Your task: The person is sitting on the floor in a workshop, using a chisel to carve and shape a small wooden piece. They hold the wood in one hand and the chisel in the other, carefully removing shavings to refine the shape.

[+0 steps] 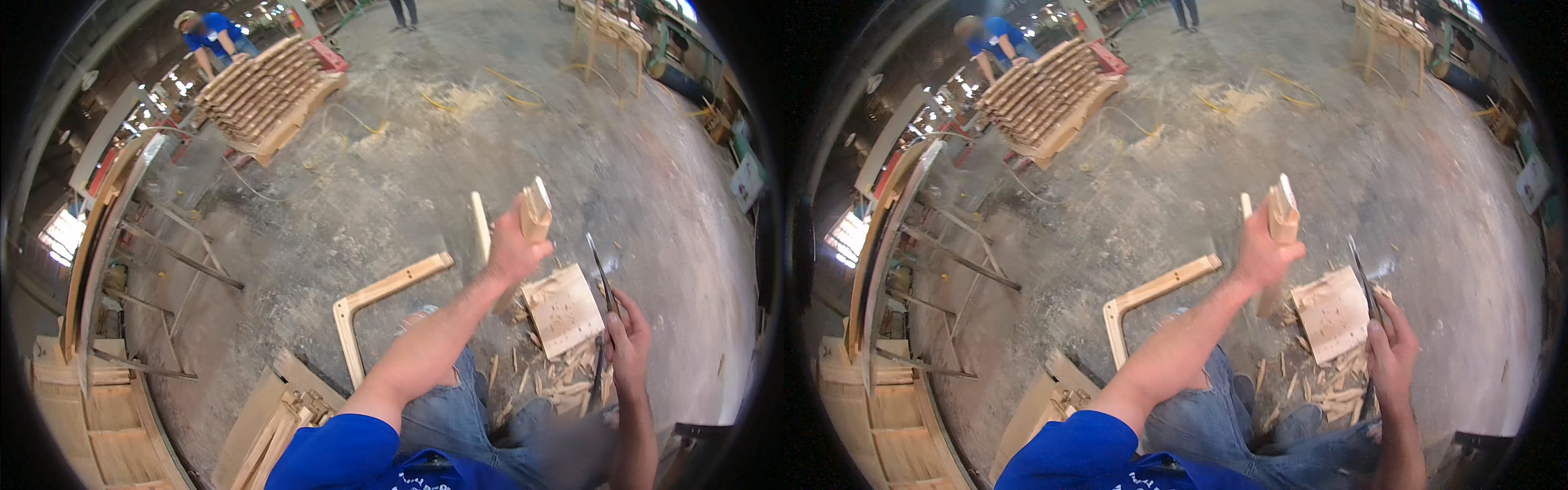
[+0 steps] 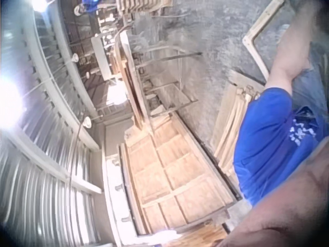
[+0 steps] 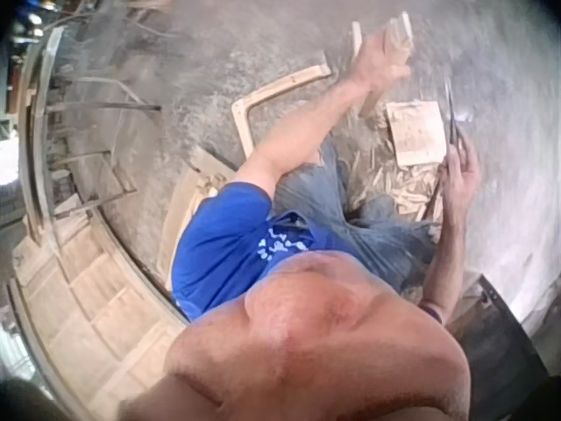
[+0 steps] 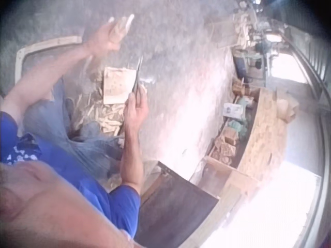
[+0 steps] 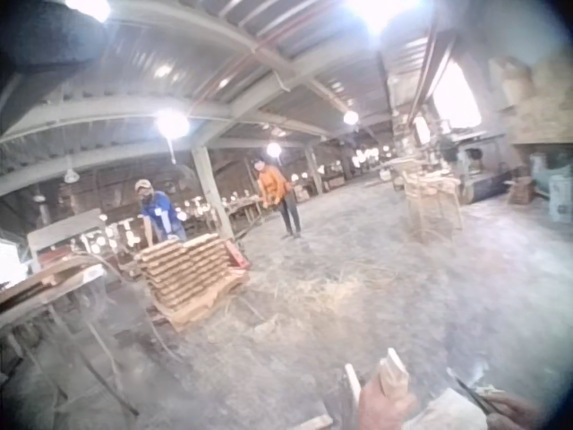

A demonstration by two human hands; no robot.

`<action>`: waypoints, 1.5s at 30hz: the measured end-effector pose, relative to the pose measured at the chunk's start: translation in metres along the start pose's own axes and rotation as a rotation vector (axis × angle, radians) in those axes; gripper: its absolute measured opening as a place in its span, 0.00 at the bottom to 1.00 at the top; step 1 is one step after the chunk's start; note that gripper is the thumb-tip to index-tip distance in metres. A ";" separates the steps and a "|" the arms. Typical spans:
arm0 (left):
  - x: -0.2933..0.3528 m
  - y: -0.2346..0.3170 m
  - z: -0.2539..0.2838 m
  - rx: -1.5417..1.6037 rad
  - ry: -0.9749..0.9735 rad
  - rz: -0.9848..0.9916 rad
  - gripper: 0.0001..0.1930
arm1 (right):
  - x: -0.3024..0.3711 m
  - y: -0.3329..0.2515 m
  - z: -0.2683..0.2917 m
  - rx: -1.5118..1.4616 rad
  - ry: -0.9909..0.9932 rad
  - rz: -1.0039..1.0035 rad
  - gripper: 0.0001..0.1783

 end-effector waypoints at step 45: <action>0.075 0.099 -0.045 0.458 -0.284 -0.299 0.18 | 0.006 0.019 -0.092 0.185 -0.356 0.205 0.32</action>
Point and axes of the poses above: each hand's wrist, its own x-axis away from the middle knuckle, its own z-axis out of the back of the hand, y = z × x, the point moved 7 cm from there along -x, towards the middle knuckle, and after that the axes turned 6 degrees about -x, right-handed, at the moved point
